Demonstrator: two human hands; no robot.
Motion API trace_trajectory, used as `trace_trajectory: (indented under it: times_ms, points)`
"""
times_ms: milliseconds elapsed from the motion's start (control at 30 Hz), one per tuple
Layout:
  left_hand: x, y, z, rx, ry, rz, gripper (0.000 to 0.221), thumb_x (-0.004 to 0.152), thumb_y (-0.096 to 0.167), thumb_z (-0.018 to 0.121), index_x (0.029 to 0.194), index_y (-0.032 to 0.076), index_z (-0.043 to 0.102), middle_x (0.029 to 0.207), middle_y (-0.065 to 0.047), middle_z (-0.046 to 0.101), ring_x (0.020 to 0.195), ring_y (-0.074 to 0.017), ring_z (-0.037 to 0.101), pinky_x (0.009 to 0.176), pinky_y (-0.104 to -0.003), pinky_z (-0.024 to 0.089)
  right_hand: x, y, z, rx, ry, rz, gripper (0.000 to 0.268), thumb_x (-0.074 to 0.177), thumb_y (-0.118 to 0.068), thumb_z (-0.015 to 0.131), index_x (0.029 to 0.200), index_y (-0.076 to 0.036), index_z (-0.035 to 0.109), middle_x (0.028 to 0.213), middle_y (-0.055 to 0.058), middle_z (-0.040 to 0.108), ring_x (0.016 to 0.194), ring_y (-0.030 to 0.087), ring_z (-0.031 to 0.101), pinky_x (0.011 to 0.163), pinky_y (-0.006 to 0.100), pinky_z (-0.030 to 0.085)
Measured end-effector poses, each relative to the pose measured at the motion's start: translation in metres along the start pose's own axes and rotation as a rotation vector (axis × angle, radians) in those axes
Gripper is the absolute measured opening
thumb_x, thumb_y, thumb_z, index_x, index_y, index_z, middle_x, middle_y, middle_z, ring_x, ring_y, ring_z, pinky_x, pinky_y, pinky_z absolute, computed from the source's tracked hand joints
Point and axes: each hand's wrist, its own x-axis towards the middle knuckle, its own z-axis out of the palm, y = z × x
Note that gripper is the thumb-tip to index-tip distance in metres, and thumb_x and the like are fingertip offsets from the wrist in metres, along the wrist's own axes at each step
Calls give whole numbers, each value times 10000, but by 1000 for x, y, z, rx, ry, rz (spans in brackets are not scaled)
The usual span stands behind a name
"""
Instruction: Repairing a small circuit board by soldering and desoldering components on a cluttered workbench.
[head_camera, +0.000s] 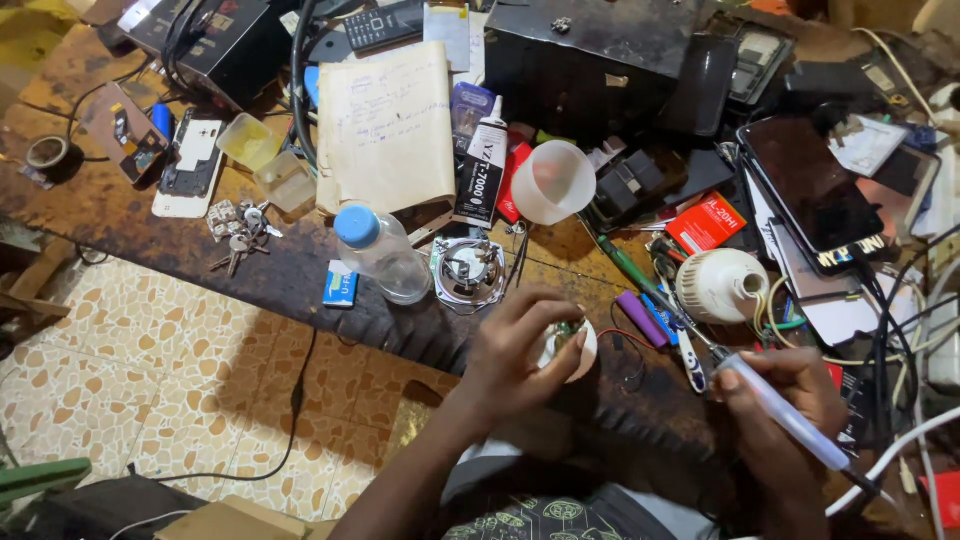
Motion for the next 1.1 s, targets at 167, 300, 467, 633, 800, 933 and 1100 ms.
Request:
trace_trajectory:
  times_ms: [167,300,467,633,800,933,1100]
  points:
    - [-8,-1,6,95,-72,40,124,822,144,566,910,58,554,897,-101,537,825,-248,539,733,-342,424,-7,6,-11,105,5,-21,211,790,-86,607,947,-40,472,755,101,567,610,124,571,587,198,483]
    - [-10,-1,9,39,-98,-56,136,785,121,605,905,77,557,904,-77,550,855,-220,534,765,-323,400,-9,12,-17,118,-5,-8,208,770,-98,619,927,-42,495,751,84,569,615,111,577,589,174,481]
    - [-10,-4,13,-13,-86,-108,133,777,105,610,894,74,553,890,-73,569,856,-223,543,769,-318,394,-10,12,-18,121,3,17,202,768,-98,618,912,-36,491,742,94,573,606,130,590,580,192,498]
    - [-9,-7,14,-36,-91,-132,172,737,54,606,903,71,563,889,-65,571,846,-216,548,777,-308,396,-12,17,-17,137,6,65,207,770,-93,613,926,-48,485,740,104,586,615,133,594,590,199,498]
    - [-9,-9,16,-24,-94,-146,169,772,126,617,923,91,549,901,-49,579,857,-214,555,783,-308,392,-12,26,-20,165,14,58,213,774,-88,612,930,-35,477,749,103,577,610,138,595,594,207,510]
    - [-8,-9,13,-40,-103,-172,245,779,151,617,986,84,505,955,-80,553,884,-227,520,778,-310,392,-13,17,-21,127,27,136,216,771,-112,613,930,-44,483,733,131,597,602,152,599,525,201,474]
    - [-14,-7,11,-57,-122,-257,487,747,213,666,1170,76,465,1078,-106,495,1002,-224,508,886,-316,408,-18,26,-29,189,55,97,231,762,-123,619,930,-51,478,740,106,575,585,155,599,549,220,511]
